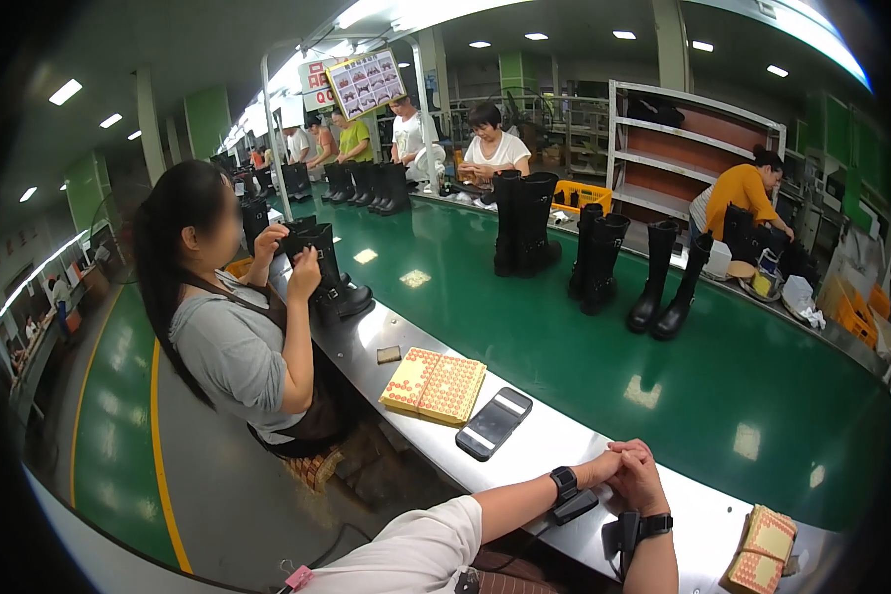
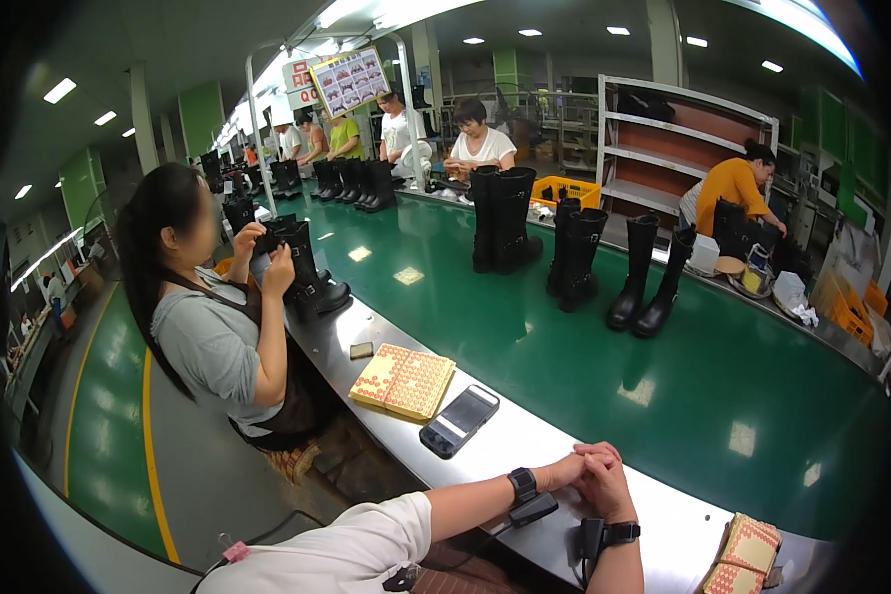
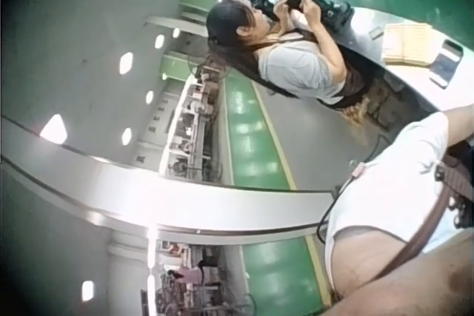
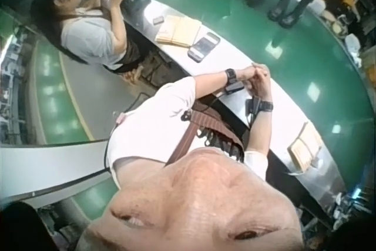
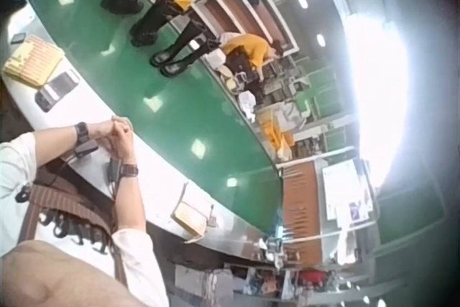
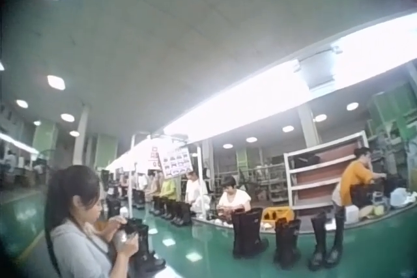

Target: Inspecting, zipping, and preparing boots on an assembly line.

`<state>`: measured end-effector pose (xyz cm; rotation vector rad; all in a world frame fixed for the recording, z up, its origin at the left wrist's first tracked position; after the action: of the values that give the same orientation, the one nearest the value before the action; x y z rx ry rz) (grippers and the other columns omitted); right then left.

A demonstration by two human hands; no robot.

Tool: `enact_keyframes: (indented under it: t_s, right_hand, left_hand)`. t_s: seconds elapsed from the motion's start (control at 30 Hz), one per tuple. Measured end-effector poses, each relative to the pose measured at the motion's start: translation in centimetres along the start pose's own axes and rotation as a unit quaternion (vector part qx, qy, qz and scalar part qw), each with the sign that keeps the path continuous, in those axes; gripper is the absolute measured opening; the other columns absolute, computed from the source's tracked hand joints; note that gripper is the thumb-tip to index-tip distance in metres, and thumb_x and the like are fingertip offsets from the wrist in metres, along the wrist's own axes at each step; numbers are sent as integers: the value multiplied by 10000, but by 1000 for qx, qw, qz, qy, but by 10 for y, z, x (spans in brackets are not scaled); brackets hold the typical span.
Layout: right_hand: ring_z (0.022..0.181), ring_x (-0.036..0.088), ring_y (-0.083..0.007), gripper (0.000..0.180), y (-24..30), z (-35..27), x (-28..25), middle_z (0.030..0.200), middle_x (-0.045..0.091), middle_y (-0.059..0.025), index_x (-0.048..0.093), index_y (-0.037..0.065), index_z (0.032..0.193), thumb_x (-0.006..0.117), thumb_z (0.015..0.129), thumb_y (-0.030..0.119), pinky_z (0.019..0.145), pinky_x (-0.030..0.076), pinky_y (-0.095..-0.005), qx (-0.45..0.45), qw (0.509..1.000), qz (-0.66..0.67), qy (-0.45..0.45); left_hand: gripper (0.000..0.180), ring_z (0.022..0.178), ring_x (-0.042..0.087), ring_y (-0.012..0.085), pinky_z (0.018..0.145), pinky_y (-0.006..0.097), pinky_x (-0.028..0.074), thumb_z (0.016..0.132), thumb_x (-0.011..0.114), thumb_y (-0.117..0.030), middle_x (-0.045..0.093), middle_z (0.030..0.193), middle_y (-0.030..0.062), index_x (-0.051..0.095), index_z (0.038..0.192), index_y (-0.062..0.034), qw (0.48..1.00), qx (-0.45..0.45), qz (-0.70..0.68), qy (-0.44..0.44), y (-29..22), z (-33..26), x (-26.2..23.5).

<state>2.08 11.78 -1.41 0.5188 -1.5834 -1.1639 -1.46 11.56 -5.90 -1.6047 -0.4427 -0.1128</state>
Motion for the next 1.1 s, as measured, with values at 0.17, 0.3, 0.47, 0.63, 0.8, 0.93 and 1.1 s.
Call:
enact_keyframes:
  t_s: [0.17, 0.3, 0.47, 0.63, 0.8, 0.93, 1.1]
  right_hand:
    - [1054, 578, -226, 228, 2, -2, -8, 1138, 596, -128, 591, 19, 1033, 644, 866, 165, 941, 490, -368, -7, 1000, -19, -7]
    - [1058, 577, -227, 223, 2, 2, 2, 1136, 597, -136, 597, 10, 1021, 642, 864, 162, 941, 489, -362, -2, 1000, -15, -9]
    - [1064, 577, -240, 221, 3, 4, 5, 1135, 599, -146, 598, -8, 996, 644, 853, 154, 947, 482, -378, -6, 1000, -20, -15]
    - [1070, 576, -260, 237, 8, 3, 4, 1128, 596, -141, 594, -3, 990, 622, 871, 199, 953, 477, -390, -24, 1000, -17, -10]
    - [1042, 577, -256, 269, 2, 2, -3, 1119, 595, -129, 573, 24, 1017, 581, 903, 268, 917, 487, -381, -15, 998, 36, -43]
    - [973, 565, -208, 268, 3, 2, -10, 1136, 585, -121, 545, 40, 1066, 540, 936, 274, 878, 484, -358, -22, 997, 36, -62]
    - [1007, 545, -193, 269, 1, 5, -13, 1165, 563, -119, 526, 36, 1095, 514, 956, 266, 909, 463, -338, -11, 997, 41, -70]
  left_hand:
    - [253, 930, 578, 153, 793, 291, 490, 946, 458, -258, 614, 1006, 60, 634, 1056, -114, 997, -47, -27, 48, -14, -11, 20]
    - [255, 936, 577, 153, 806, 293, 488, 944, 470, -268, 615, 1004, 58, 632, 1067, -113, 999, -11, -7, 47, -6, -3, 5]
    - [266, 967, 570, 143, 829, 287, 479, 951, 470, -281, 615, 1015, 67, 631, 1071, -106, 998, 10, 9, 57, -2, 2, 1]
    - [308, 894, 636, 195, 673, 321, 560, 944, 469, -345, 614, 1010, 86, 622, 1081, -115, 998, -54, -5, 30, -4, -2, 9]
    - [396, 775, 669, 217, 544, 325, 583, 937, 418, -432, 616, 1016, 124, 580, 1154, -143, 988, -147, 14, 50, 2, -4, 11]
    - [426, 793, 662, 244, 502, 343, 580, 924, 406, -440, 608, 974, 131, 575, 1143, -116, 981, -184, 30, 59, 14, 4, 7]
    - [453, 918, 640, 298, 537, 432, 607, 918, 421, -427, 574, 987, 161, 550, 1150, -60, 975, -203, -5, 94, 1, 2, 15]
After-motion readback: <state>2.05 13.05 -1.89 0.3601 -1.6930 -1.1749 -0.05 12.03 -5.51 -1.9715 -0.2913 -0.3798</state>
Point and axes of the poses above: each hand's wrist, its own z-axis towards the middle knuckle, its own x-axis out of the palm, y = z × x, the point moved 10 cm from there along z, towards the middle knuckle
